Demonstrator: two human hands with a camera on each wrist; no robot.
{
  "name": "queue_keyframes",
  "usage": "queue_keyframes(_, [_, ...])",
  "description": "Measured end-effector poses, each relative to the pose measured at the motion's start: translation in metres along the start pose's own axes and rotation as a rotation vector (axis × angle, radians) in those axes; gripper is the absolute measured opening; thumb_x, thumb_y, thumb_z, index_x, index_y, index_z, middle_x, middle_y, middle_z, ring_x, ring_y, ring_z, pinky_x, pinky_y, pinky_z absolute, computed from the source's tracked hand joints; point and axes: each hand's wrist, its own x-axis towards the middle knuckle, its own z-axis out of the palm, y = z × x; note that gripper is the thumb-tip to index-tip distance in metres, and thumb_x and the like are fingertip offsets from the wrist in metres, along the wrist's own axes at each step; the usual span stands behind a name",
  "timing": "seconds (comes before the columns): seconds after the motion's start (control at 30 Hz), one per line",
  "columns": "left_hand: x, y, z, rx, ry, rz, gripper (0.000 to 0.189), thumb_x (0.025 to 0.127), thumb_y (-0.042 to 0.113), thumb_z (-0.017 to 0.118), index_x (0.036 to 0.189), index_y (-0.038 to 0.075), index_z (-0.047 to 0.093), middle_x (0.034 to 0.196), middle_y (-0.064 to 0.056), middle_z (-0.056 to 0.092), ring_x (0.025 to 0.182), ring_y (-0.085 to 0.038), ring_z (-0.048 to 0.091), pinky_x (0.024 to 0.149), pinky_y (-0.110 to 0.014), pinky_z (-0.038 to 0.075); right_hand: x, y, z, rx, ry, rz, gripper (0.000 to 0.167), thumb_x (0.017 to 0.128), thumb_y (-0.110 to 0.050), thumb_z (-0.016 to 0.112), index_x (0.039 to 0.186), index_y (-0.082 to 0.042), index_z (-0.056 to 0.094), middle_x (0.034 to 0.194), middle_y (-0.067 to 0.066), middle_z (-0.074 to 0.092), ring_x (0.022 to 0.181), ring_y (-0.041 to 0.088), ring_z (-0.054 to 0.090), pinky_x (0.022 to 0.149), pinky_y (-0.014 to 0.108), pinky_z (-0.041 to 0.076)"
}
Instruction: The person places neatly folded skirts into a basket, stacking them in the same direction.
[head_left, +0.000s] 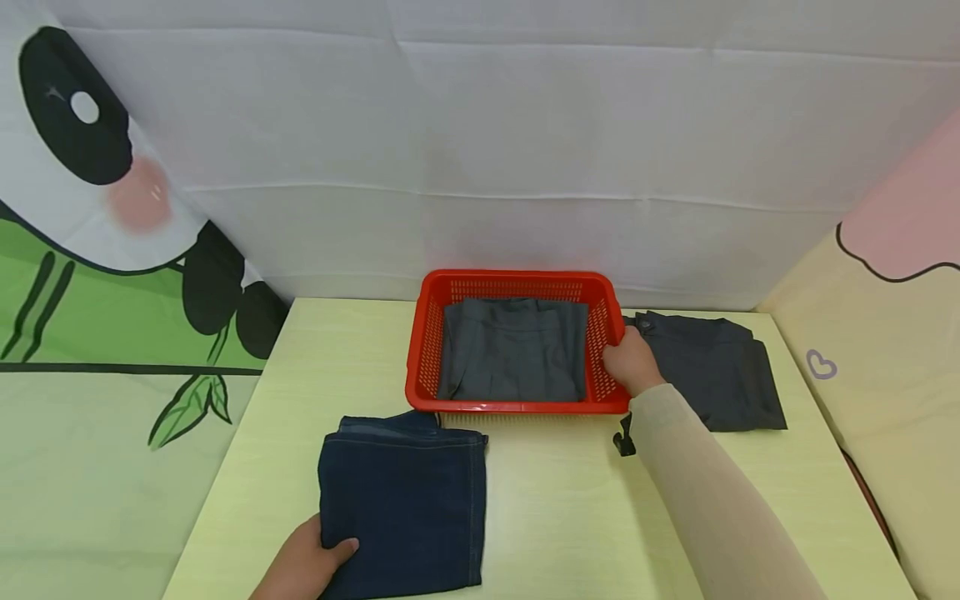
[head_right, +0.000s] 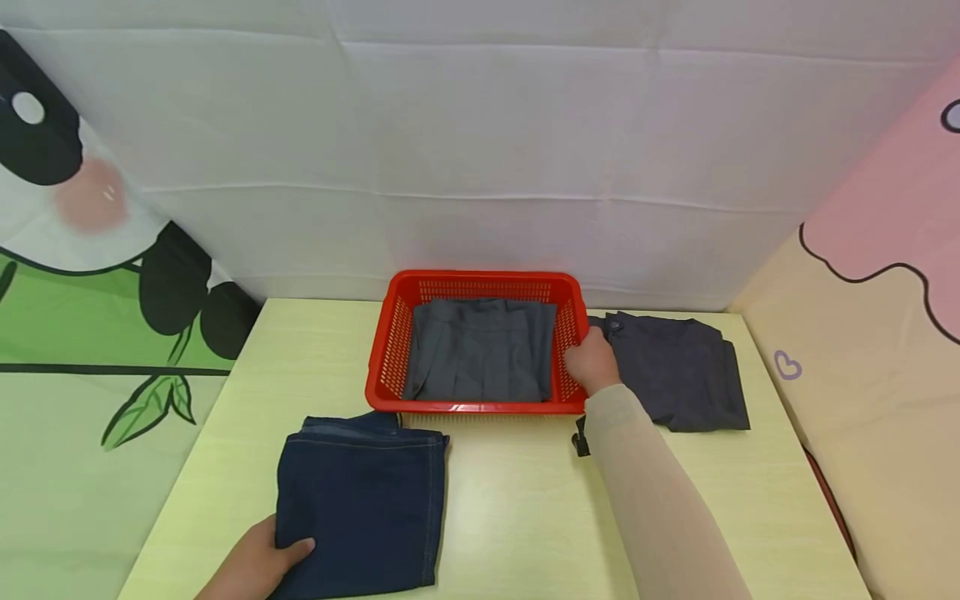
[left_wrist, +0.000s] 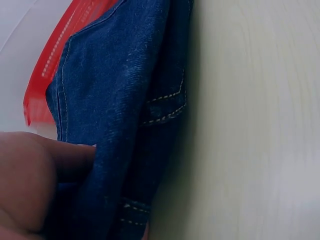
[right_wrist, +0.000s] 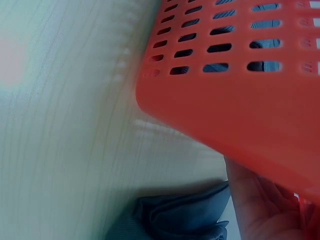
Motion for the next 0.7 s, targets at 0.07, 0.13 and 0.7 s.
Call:
queue_keyframes(0.07, [0.0,0.006,0.006,-0.001,0.0,0.01,0.069,0.092,0.026,0.078,0.136,-0.019,0.048,0.123,-0.033,0.064,0.111,-0.049,0.064,0.092,-0.06,0.053,0.0,0.0,0.0,-0.003,0.001,0.001,0.051,0.103,-0.012,0.042,0.148,0.008,0.031,0.131,0.029,0.054,0.109,0.044,0.063,0.088,0.056,0.057])
queue_keyframes(0.13, [-0.001,0.012,0.011,-0.006,-0.007,0.02,0.07,0.092,0.026,0.078,0.137,-0.019,0.047,0.124,-0.032,0.063,0.111,-0.049,0.064,0.092,-0.06,0.053,0.0,-0.001,0.0,-0.007,0.002,0.004,0.051,0.102,-0.012,0.042,0.148,0.008,0.031,0.13,0.029,0.053,0.109,0.044,0.063,0.088,0.056,0.057])
queue_keyframes(0.7, [0.001,0.053,0.058,-0.051,-0.081,0.092,0.068,0.091,0.027,0.08,0.141,-0.009,0.05,0.126,-0.02,0.066,0.111,-0.04,0.067,0.092,-0.059,0.053,0.0,0.0,0.002,-0.009,0.005,0.0,0.049,0.103,-0.013,0.043,0.146,0.007,0.032,0.129,0.028,0.054,0.106,0.043,0.065,0.085,0.055,0.058])
